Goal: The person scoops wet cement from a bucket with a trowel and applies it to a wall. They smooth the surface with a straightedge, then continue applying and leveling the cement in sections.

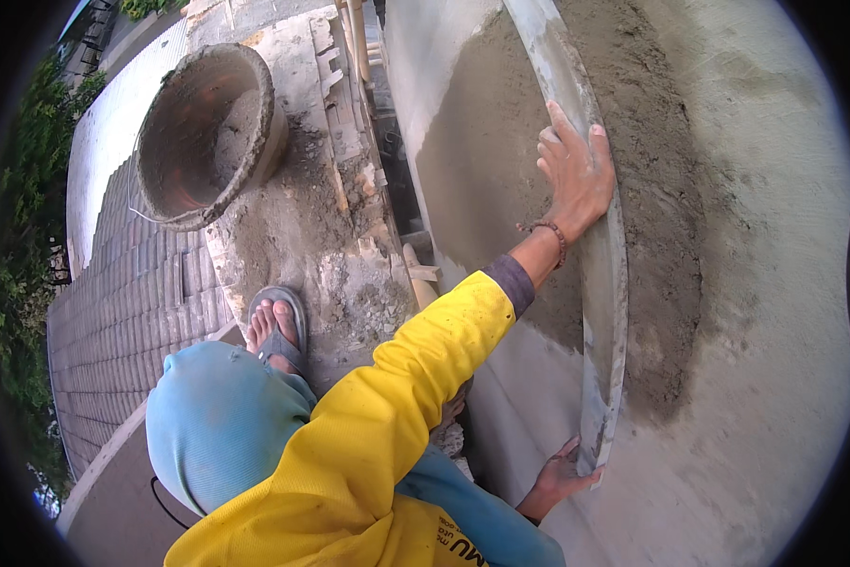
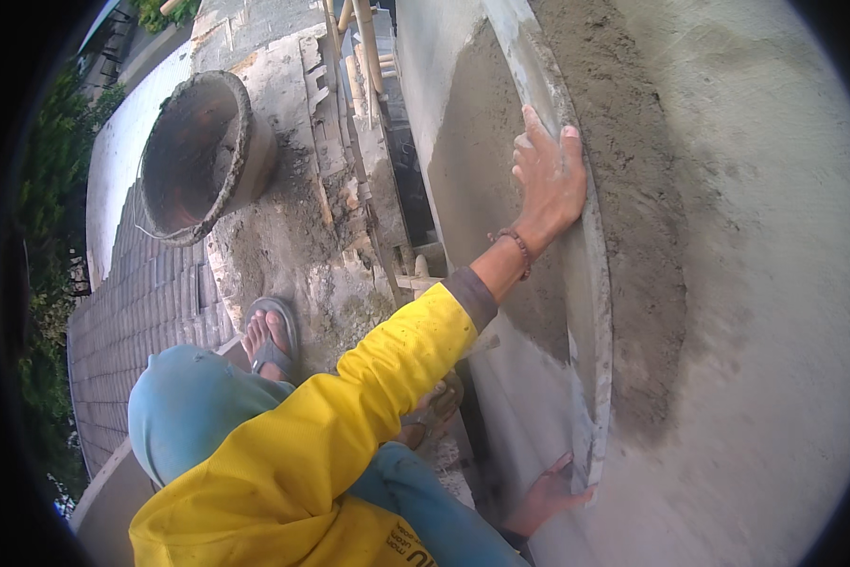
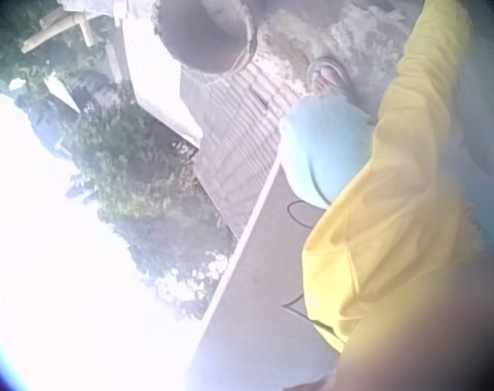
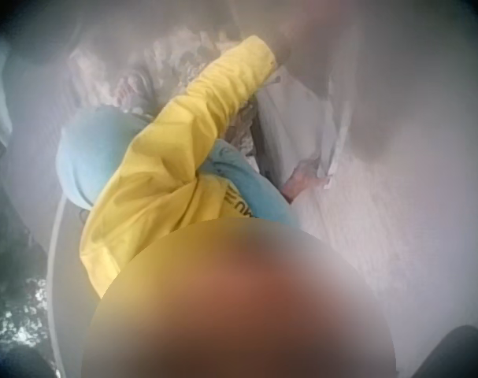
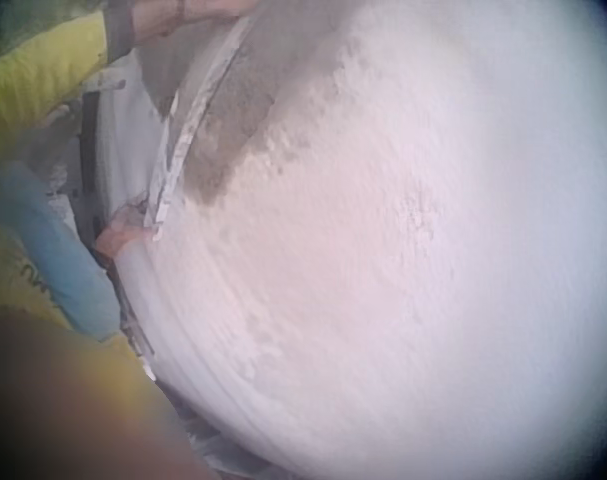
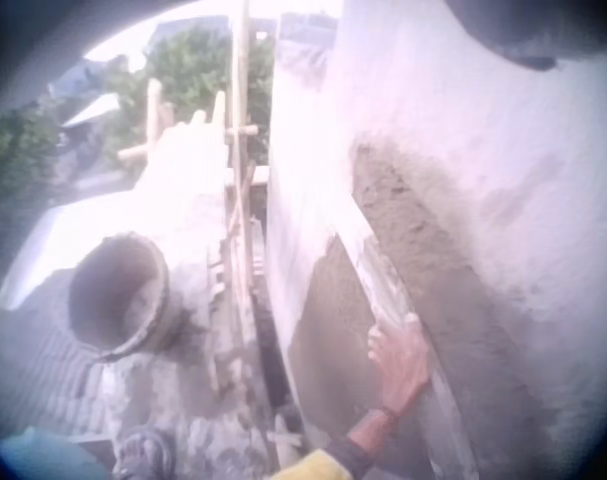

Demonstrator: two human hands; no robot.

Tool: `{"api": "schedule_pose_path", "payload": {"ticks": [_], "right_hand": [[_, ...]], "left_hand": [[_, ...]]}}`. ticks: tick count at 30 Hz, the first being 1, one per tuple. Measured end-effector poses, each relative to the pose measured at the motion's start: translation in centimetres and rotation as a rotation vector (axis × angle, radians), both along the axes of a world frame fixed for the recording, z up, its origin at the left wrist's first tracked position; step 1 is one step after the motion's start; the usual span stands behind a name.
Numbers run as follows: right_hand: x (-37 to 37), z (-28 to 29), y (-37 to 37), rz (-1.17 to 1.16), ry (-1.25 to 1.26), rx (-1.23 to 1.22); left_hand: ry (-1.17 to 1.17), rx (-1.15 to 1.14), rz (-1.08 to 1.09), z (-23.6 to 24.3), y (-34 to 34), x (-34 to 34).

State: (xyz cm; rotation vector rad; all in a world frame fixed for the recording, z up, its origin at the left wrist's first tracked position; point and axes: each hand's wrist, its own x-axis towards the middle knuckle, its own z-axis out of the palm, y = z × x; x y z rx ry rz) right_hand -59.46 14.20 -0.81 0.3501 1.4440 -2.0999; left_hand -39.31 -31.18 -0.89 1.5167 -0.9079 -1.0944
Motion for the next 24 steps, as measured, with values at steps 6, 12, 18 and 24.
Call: {"api": "schedule_pose_path", "payload": {"ticks": [6,12,18,24], "right_hand": [[-2.5,-0.6,5.0,-0.037,-0.046,-0.005],[-0.4,0.1,0.8,0.060,-0.149,-0.079],[-1.9,-1.8,3.8,0.014,0.095,0.121],[-3.5,-1.2,7.0,-0.007,-0.016,0.112]], "left_hand": [[-0.036,-0.248,-0.044,5.8,8.0,-4.5],[-0.014,0.028,-0.003,-1.5,0.4,-0.9],[-0.016,0.036,-0.042,-1.0,4.5,-2.5],[-0.025,-0.061,0.011,-1.8,8.0,-5.1]]}}
